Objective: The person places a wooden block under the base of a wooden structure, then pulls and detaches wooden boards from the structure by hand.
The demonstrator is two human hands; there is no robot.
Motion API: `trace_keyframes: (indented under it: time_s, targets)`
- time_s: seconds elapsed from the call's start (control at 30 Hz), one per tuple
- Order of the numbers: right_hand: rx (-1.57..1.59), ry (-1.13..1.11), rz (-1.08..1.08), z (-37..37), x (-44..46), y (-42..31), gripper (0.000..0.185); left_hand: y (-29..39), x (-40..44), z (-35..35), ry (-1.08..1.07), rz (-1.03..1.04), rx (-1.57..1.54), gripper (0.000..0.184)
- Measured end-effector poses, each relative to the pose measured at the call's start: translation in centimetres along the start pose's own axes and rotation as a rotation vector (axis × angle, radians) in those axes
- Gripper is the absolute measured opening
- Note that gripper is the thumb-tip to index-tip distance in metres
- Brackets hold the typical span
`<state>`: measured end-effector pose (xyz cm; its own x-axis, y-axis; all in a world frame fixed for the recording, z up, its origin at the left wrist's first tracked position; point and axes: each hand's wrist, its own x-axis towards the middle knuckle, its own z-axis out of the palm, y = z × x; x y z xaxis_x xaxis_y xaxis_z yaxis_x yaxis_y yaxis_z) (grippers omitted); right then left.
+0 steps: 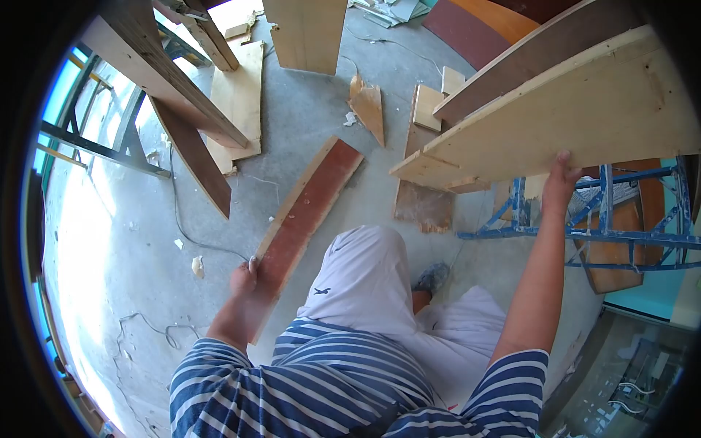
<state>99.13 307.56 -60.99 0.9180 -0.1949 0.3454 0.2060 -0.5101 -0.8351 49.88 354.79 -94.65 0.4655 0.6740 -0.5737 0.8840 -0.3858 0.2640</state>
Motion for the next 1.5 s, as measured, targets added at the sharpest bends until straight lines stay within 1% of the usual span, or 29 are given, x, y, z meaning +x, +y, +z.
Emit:
trace_keyframes:
  time_s: [0.07,0.2,0.43,0.6,0.7,0.97,1.3,1.5]
  targets:
    - [-0.007,0.005,0.007,0.0,0.1,0.0,0.09,0.4,-0.3,0.0,0.013,-0.019,-0.015,0.058]
    - [-0.046,0.01,-0.014,-0.1,0.0,0.1,0.089,1.9,-0.9,-0.6,-0.04,0.007,-0.012,0.059]
    - [-0.027,-0.004,-0.012,0.0,-0.1,-0.1,0.093,4.1,0.2,0.6,-0.059,0.043,0.029,0.06]
    - [-0.059,0.005,-0.04,0.0,-0.1,-0.1,0.095,4.3,0.1,1.7,-0.075,0.039,0.044,0.061]
    - [-0.048,0.003,-0.007,0.1,-0.7,-0.8,0.094,4.6,-0.3,1.8,-0.097,0.036,0.036,0.061]
    - [-0.057,-0.01,-0.014,0.1,-0.4,-0.6,0.095,4.5,0.0,2.7,-0.153,0.001,0.035,0.058]
    - [-0.039,-0.007,0.01,0.1,-0.6,-0.7,0.096,4.4,0.3,3.0,-0.167,-0.039,0.063,0.06]
    - [-0.05,-0.011,-0.033,0.0,-0.3,-0.4,0.097,4.6,0.6,2.8,-0.203,-0.06,0.077,0.063]
